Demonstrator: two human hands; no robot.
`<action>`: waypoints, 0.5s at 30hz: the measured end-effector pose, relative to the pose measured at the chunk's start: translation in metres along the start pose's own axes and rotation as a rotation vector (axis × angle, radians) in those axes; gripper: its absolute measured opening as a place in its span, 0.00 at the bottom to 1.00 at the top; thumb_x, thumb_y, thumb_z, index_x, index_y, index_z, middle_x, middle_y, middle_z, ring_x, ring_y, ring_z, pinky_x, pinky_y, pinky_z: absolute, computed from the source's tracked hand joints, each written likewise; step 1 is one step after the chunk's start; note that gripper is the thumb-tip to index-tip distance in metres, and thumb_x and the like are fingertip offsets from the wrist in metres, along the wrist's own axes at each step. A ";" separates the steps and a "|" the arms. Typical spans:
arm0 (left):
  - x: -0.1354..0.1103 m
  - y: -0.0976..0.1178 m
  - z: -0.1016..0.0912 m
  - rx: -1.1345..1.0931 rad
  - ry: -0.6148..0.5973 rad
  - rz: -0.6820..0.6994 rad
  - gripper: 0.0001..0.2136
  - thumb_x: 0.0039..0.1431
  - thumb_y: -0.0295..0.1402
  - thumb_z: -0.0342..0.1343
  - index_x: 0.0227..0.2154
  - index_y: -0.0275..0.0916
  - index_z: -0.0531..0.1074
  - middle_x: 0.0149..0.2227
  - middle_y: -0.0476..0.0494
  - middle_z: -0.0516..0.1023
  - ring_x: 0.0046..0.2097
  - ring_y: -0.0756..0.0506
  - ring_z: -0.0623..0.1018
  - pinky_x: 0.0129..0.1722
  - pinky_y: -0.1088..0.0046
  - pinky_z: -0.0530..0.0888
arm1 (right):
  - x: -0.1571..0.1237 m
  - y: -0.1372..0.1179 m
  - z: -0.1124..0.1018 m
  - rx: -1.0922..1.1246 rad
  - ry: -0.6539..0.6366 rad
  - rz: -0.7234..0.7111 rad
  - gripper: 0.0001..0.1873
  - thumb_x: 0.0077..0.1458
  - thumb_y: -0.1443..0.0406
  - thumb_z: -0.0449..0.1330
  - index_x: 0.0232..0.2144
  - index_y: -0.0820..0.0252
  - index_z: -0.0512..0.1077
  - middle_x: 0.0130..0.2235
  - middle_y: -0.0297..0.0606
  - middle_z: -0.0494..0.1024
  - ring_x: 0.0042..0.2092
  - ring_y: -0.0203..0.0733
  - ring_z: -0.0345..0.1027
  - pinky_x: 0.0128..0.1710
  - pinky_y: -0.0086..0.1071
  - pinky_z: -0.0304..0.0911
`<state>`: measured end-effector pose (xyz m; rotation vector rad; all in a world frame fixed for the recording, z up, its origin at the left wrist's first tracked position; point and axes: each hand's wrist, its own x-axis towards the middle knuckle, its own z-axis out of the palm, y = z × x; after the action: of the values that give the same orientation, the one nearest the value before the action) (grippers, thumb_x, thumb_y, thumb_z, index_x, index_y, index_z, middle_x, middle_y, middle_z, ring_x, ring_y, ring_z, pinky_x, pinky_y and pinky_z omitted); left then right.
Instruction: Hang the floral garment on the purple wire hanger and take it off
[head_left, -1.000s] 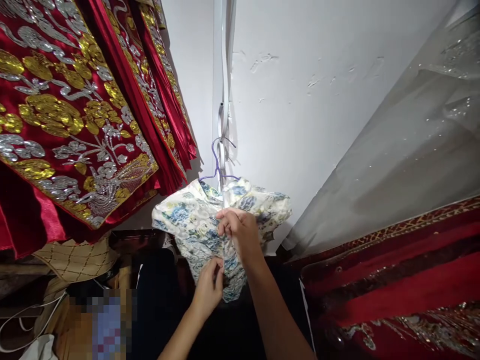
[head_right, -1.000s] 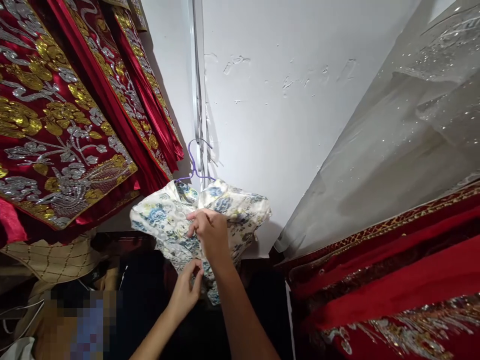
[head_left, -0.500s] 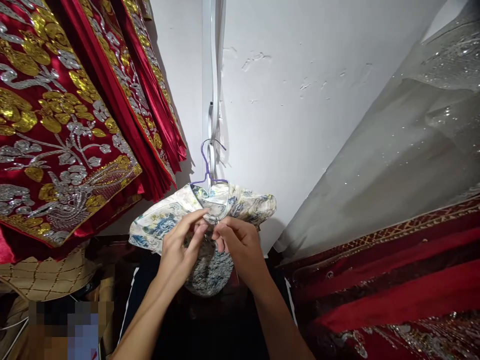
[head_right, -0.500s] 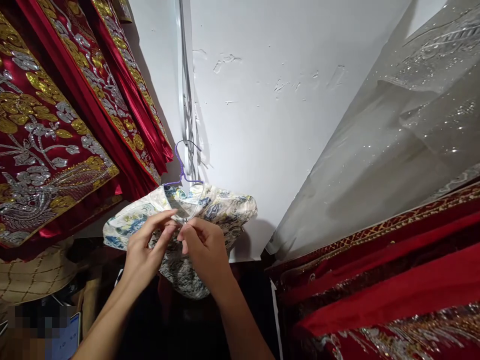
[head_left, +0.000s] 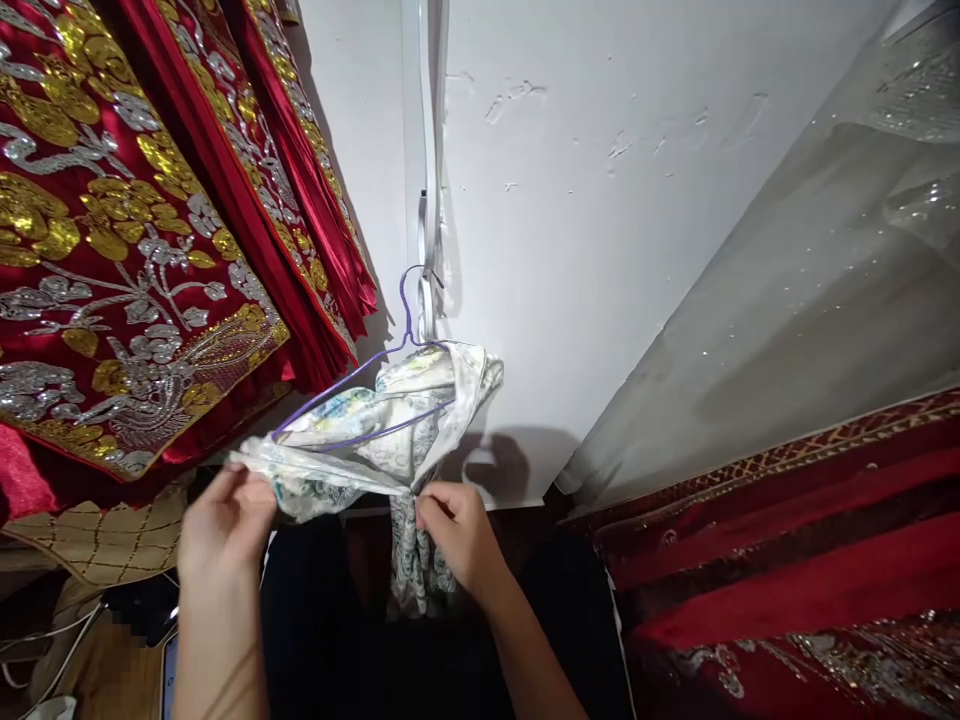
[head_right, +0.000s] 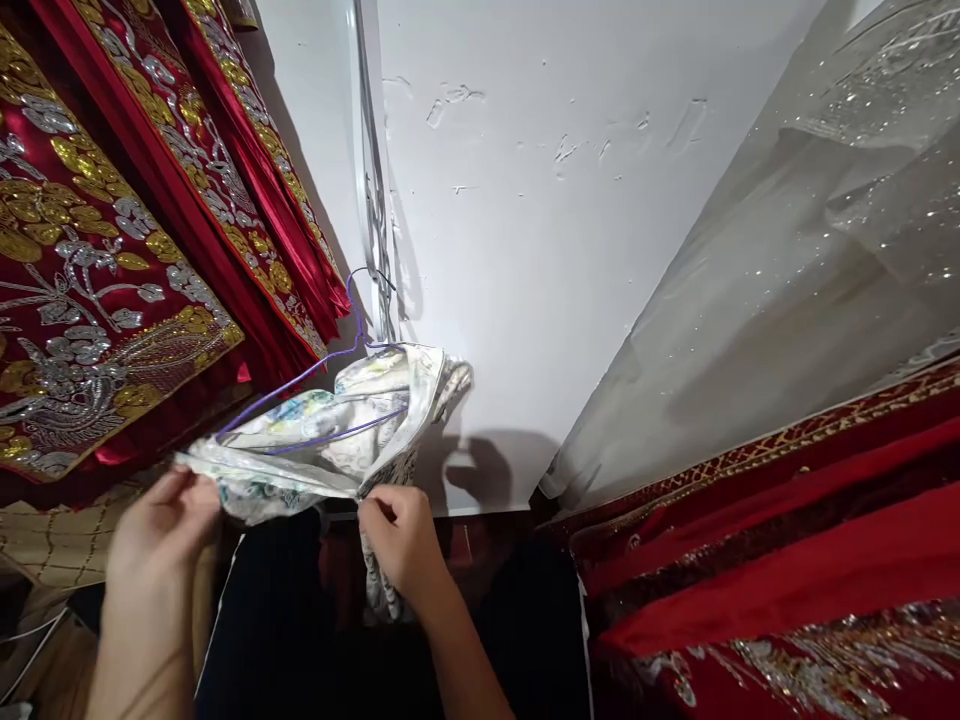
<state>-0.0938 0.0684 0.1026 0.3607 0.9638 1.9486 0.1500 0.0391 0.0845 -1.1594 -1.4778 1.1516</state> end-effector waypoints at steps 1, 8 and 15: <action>0.001 -0.011 -0.013 -0.092 0.075 -0.149 0.13 0.65 0.22 0.41 0.35 0.37 0.71 0.29 0.44 0.77 0.36 0.49 0.80 0.36 0.75 0.78 | -0.008 0.002 0.003 0.032 -0.022 0.007 0.14 0.50 0.69 0.52 0.14 0.60 0.62 0.17 0.30 0.58 0.23 0.33 0.51 0.23 0.29 0.43; -0.032 -0.089 -0.039 -0.139 -0.011 -0.515 0.13 0.65 0.27 0.46 0.45 0.38 0.75 0.37 0.41 0.81 0.46 0.46 0.81 0.51 0.71 0.75 | -0.057 0.018 -0.001 0.188 -0.441 0.271 0.14 0.48 0.69 0.53 0.14 0.59 0.69 0.14 0.32 0.63 0.17 0.32 0.50 0.20 0.30 0.42; -0.102 -0.066 0.011 0.065 -0.653 -0.413 0.05 0.54 0.34 0.63 0.30 0.37 0.77 0.33 0.44 0.79 0.37 0.46 0.78 0.41 0.73 0.74 | -0.047 0.010 -0.023 0.288 0.136 0.117 0.20 0.57 0.50 0.58 0.25 0.60 0.73 0.26 0.34 0.72 0.29 0.38 0.63 0.31 0.31 0.58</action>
<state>0.0084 0.0081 0.0732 0.7183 0.6065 1.2946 0.1813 -0.0026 0.0739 -1.1096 -1.1120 1.2905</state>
